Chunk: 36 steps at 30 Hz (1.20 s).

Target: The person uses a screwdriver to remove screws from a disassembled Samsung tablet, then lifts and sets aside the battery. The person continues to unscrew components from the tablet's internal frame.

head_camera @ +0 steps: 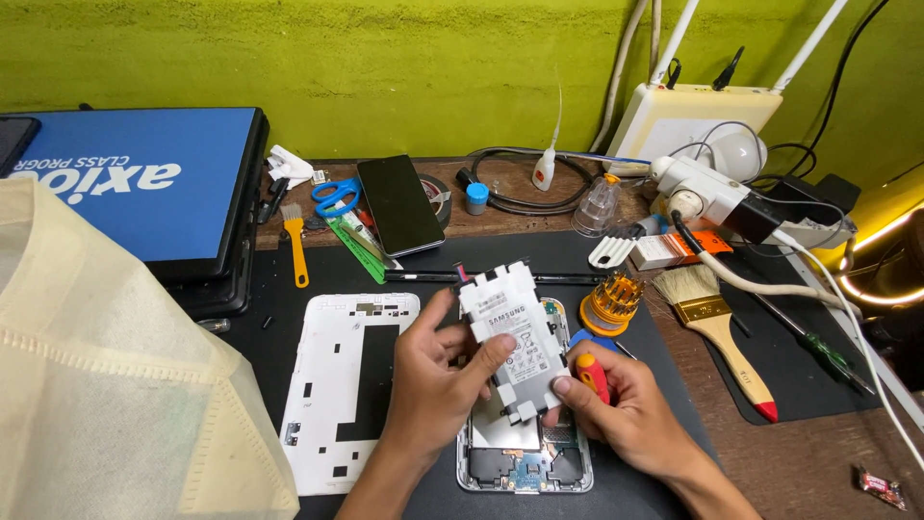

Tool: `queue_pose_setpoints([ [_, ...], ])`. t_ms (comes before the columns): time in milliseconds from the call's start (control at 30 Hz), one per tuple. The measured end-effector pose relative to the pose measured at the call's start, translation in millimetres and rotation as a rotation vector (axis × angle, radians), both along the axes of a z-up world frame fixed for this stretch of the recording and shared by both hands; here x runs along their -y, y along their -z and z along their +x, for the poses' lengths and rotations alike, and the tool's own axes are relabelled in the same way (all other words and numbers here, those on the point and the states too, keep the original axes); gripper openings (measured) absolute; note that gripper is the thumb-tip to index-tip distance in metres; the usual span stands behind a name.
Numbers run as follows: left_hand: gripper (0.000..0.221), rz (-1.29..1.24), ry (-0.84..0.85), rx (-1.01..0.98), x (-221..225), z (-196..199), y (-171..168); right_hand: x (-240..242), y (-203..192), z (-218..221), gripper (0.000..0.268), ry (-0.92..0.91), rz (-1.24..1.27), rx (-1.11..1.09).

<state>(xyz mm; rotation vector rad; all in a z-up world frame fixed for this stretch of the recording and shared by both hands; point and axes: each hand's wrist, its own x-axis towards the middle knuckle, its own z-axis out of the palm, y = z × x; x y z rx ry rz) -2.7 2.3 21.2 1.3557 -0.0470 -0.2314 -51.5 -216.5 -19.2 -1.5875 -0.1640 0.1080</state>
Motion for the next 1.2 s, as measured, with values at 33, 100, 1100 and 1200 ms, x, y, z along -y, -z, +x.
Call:
queue_pose_setpoints([
  [33,0.081,-0.001,0.0,-0.001,2,-2,-1,-1,-1,0,0.026,0.0,-0.001,-0.001],
  [100,0.045,-0.007,0.05,0.049,4,-5,-4,-3,-4,-1,0.027,0.042,-0.059,0.033],
  [1100,0.024,0.556,-0.301,0.006,-75,31,-18,-109,-50,9,0.054,0.099,-0.299,-0.212],
  [1200,0.024,0.615,-0.374,0.101,-78,35,-13,-120,-57,11,0.086,0.084,-0.486,-0.181],
])
